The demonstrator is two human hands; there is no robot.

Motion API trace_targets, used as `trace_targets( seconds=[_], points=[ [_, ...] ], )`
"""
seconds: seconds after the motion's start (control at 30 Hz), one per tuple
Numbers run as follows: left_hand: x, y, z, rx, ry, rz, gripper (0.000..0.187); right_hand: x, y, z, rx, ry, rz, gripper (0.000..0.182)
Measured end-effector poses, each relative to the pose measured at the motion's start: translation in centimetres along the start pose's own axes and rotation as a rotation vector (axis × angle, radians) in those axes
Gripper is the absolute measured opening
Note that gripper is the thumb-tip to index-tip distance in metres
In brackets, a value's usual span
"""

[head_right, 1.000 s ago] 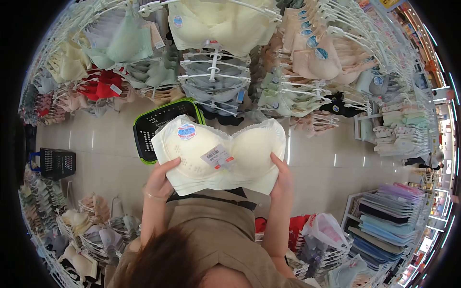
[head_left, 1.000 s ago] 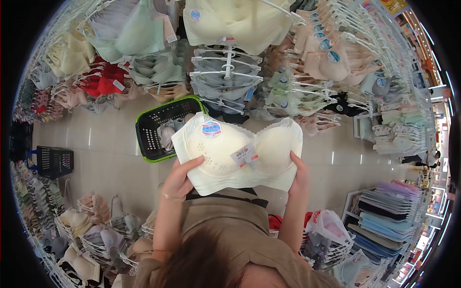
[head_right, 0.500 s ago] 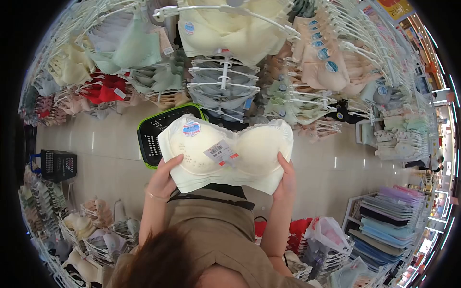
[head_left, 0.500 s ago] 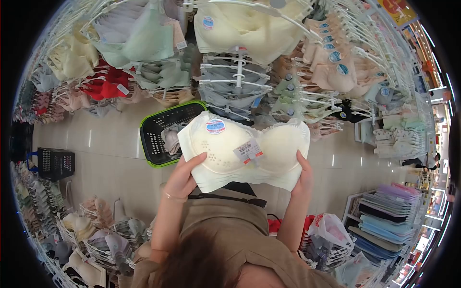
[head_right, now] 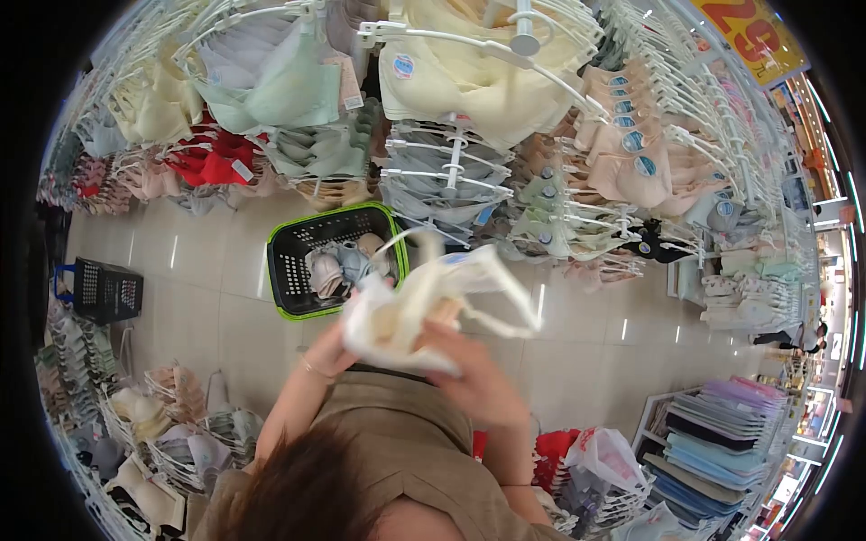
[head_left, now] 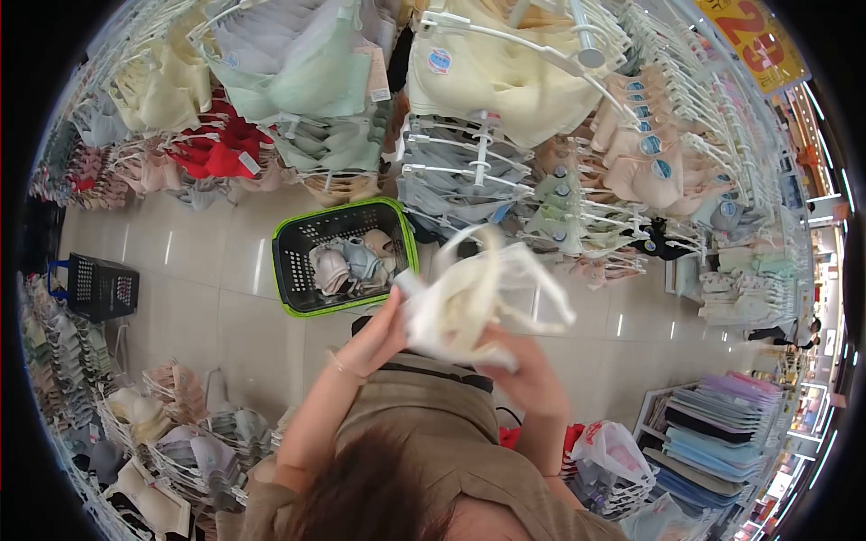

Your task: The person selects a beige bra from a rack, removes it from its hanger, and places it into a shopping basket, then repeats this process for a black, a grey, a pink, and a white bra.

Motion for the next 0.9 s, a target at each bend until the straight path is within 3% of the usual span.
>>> trace_targets(
  seconds=[0.03, 0.07, 0.13, 0.17, 0.23, 0.47, 0.53, 0.67, 0.73, 0.77, 0.8, 0.9],
  points=[
    [0.2, 0.3, -1.3, -0.101, -0.286, -0.054, 0.076, 2.1, 0.1, -2.4, -0.281, -0.143, -0.1, 0.048],
    [0.4, -0.5, -2.5, -0.297, -0.469, -0.138, 0.076, 3.0, 0.5, -3.3, -0.283, -0.143, -0.104, 0.048],
    [1.7, -1.3, -0.9, -0.207, -0.423, -0.031, 0.074, 7.3, 0.1, -5.9, -0.342, -0.177, -0.43, 0.058],
    [1.8, -1.4, -0.8, -0.201, -0.426, -0.027, 0.074, 7.7, 0.2, -6.4, -0.344, -0.177, -0.437, 0.058],
    [-0.5, -1.6, 0.2, -0.107, -0.152, 0.168, 0.07, 9.2, -0.1, -6.2, -0.327, -0.349, -0.513, 0.057],
    [-2.5, 0.2, 1.2, -0.029, 0.146, 0.298, 0.058, 9.7, -0.4, -6.1, -0.254, -0.366, -0.562, 0.055],
    [-3.3, 0.1, 1.8, 0.051, 0.237, 0.374, 0.052, 9.6, -0.6, -6.4, -0.277, -0.384, -0.548, 0.053],
    [-6.3, 0.4, 0.3, 0.009, 0.339, 0.36, 0.057, 9.0, -0.7, -7.4, -0.337, -0.416, -0.516, 0.053],
    [-5.6, 0.1, 0.1, -0.036, 0.376, 0.249, 0.053, 7.3, 0.0, -7.4, -0.279, -0.35, -0.386, 0.057],
    [-4.2, -0.7, 0.8, -0.007, 0.194, 0.279, 0.05, 7.1, -0.1, -7.0, -0.279, -0.35, -0.393, 0.057],
    [-1.5, -2.0, 2.7, 0.103, 0.0, 0.159, 0.053, 5.5, 0.2, -6.6, -0.283, -0.358, -0.243, 0.055],
    [-2.9, -1.7, 1.5, 0.08, 0.239, 0.134, 0.057, 2.1, 0.7, -5.7, -0.225, -0.384, 0.03, 0.051]
  ],
)
Point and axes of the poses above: each hand's wrist, its own y-axis towards the middle knuckle, its own x-axis out of the palm, z = x × y, the point moved 10 cm from there along y, towards the middle knuckle
